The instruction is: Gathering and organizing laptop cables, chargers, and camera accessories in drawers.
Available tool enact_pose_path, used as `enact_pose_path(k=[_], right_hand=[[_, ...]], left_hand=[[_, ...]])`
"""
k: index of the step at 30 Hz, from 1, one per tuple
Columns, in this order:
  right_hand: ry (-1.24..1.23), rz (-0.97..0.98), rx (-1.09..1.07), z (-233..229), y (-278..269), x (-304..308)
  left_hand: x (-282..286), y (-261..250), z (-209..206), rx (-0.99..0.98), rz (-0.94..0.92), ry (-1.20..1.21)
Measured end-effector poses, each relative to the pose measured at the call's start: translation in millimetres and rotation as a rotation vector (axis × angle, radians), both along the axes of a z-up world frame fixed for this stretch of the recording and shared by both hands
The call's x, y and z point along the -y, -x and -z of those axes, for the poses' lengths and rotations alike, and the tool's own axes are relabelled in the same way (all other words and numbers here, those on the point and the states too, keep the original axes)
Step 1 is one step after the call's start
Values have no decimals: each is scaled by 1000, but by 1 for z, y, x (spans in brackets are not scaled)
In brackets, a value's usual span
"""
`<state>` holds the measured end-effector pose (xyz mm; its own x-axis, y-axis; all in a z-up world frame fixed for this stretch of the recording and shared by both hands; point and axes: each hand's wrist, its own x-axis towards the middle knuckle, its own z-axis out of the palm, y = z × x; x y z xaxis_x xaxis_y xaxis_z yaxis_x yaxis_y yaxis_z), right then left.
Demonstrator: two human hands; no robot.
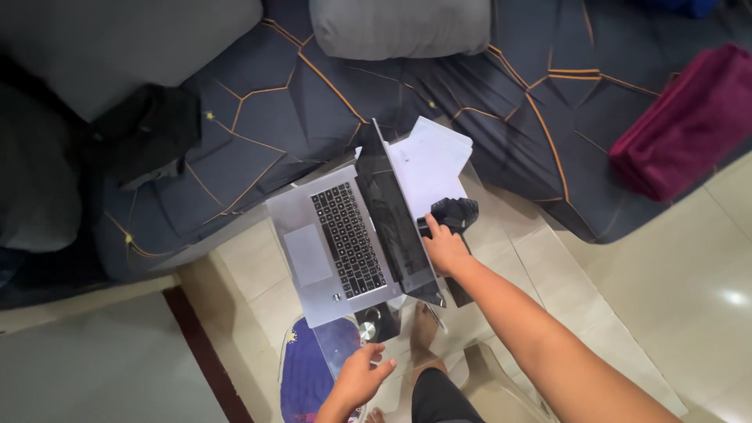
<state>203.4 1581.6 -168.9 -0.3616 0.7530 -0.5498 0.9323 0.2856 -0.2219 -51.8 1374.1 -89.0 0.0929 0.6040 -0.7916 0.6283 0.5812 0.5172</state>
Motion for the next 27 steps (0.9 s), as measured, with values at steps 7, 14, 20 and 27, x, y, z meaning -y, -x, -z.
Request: enact_pose_path(k=[7,14,20,27], right_hand=[[-226,265,-430,5,-17,24],[-680,575,-593,-100,-50,97],[-890,741,-638,-197,-48,182],[-938,981,-789,-279,19,307]], left_hand=[[-22,-5,-24,19,-69,-59],[-40,-26,-70,169,-1,-267],[-25,-41,-104,355,101,-432],[20,-37,-167,554,217,-792]])
